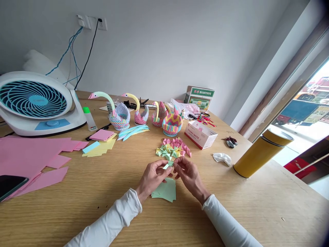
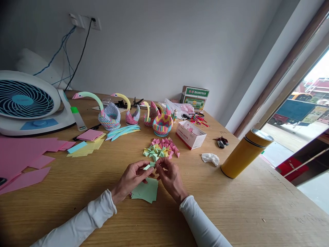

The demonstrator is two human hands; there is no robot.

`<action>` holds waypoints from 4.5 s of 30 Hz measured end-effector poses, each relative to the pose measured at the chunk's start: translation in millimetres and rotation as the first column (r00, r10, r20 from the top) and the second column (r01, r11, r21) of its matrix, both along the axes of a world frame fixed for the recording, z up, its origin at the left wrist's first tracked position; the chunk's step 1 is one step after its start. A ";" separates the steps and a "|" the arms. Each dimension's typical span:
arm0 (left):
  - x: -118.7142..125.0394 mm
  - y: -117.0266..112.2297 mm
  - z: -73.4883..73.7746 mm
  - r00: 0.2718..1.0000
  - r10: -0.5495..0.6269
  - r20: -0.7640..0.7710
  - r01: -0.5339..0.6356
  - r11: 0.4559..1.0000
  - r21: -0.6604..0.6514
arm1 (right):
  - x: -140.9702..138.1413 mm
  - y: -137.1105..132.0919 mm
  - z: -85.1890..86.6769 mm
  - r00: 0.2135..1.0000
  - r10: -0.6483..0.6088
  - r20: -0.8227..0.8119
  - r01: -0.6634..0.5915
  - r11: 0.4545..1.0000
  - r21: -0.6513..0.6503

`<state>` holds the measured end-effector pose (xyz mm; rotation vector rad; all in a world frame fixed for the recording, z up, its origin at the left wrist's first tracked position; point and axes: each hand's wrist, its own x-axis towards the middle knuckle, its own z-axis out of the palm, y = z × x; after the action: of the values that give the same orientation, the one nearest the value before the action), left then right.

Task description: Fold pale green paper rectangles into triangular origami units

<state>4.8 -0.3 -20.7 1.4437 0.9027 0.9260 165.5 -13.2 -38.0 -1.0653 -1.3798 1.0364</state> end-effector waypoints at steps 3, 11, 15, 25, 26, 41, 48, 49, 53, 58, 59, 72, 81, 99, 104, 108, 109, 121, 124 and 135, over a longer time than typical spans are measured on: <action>0.3 0.6 -1.4 0.994 0.096 -0.055 -0.089 0.990 0.111 | -0.8 0.8 -0.4 0.998 -0.037 0.041 0.035 0.999 0.032; -0.8 5.2 -6.3 0.994 0.100 -0.044 -0.100 0.995 0.017 | -2.9 -1.6 1.3 0.998 -0.044 0.046 0.044 0.999 0.012; -1.5 4.8 -7.1 0.999 0.047 -0.010 -0.048 0.999 -0.018 | -3.0 -1.9 1.1 0.999 -0.044 0.013 0.044 0.999 0.014; -1.3 2.2 0.2 0.991 -0.044 0.123 0.057 0.993 -0.105 | -3.4 -2.8 1.0 0.997 -0.072 0.018 0.072 0.997 0.031; -1.3 2.5 -0.2 0.992 -0.047 0.120 0.059 0.994 -0.096 | -3.4 -2.7 0.8 0.997 -0.070 0.018 0.070 0.997 0.036; -1.5 4.2 -2.2 0.991 -0.031 0.130 0.042 0.995 -0.085 | -4.4 -2.7 7.4 0.969 0.016 -0.247 -0.039 0.995 -0.090; -1.3 4.0 -0.6 0.989 -0.051 0.137 0.065 0.993 -0.098 | -3.8 -2.7 9.7 0.954 -0.008 -0.299 -0.029 0.993 -0.118; -1.3 4.1 -0.5 0.989 -0.056 0.137 0.069 0.993 -0.096 | -3.2 -2.3 8.4 0.954 -0.009 -0.299 -0.028 0.993 -0.118; -1.5 3.4 0.4 0.989 -0.073 0.132 0.083 0.994 -0.075 | -0.7 -1.6 5.0 0.954 -0.009 -0.300 -0.031 0.991 -0.130; -1.6 1.4 2.0 0.990 -0.071 0.123 0.081 0.994 -0.072 | 0.9 -1.9 4.7 0.954 0.011 -0.301 -0.054 0.990 -0.134; -1.6 1.2 2.3 0.990 -0.068 0.125 0.078 0.994 -0.077 | 0.9 -1.9 4.7 0.953 0.015 -0.302 -0.058 0.989 -0.134; -5.0 4.6 -3.2 0.980 -0.099 0.173 0.135 0.967 -0.214 | 0.0 -4.3 6.7 0.985 0.082 -0.150 -0.097 0.991 -0.097; -7.9 9.3 -7.3 0.978 -0.138 0.160 0.167 0.968 -0.187 | 2.4 -1.3 4.5 0.978 0.088 -0.188 -0.102 0.992 -0.067; -5.3 7.8 -6.1 0.980 -0.178 0.089 0.185 0.980 -0.070 | 1.4 -4.7 9.3 0.981 0.018 -0.196 -0.040 0.993 -0.111; -4.2 7.0 -6.6 0.985 -0.140 0.104 0.147 0.987 -0.064 | 2.3 -5.3 8.8 0.980 -0.018 -0.199 -0.008 0.992 -0.124; -3.4 7.5 -8.2 0.990 -0.094 0.109 0.100 0.994 -0.049 | 1.6 -5.9 10.3 0.981 0.023 -0.191 -0.050 0.990 -0.134; -3.3 7.5 -8.3 0.990 -0.088 0.113 0.095 0.994 -0.053 | 1.4 -6.1 10.7 0.981 0.029 -0.191 -0.056 0.989 -0.137; -3.3 10.4 -12.4 0.998 -0.060 0.019 0.060 0.998 0.012 | 1.9 -5.6 10.5 0.989 0.047 -0.143 -0.072 0.981 -0.180; -4.4 12.0 -14.8 0.995 -0.091 -0.028 0.094 0.991 0.093 | 4.5 -4.8 11.5 0.991 0.055 -0.123 -0.079 0.977 -0.199; -6.1 8.5 -11.6 0.986 -0.133 -0.096 0.143 0.984 0.105 | 11.4 -2.2 14.3 0.984 0.151 -0.094 -0.169 0.957 -0.234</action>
<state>-1.3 8.1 -32.3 1.6328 0.8151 0.8248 176.9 -15.4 -23.6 -1.0908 -1.3188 1.3780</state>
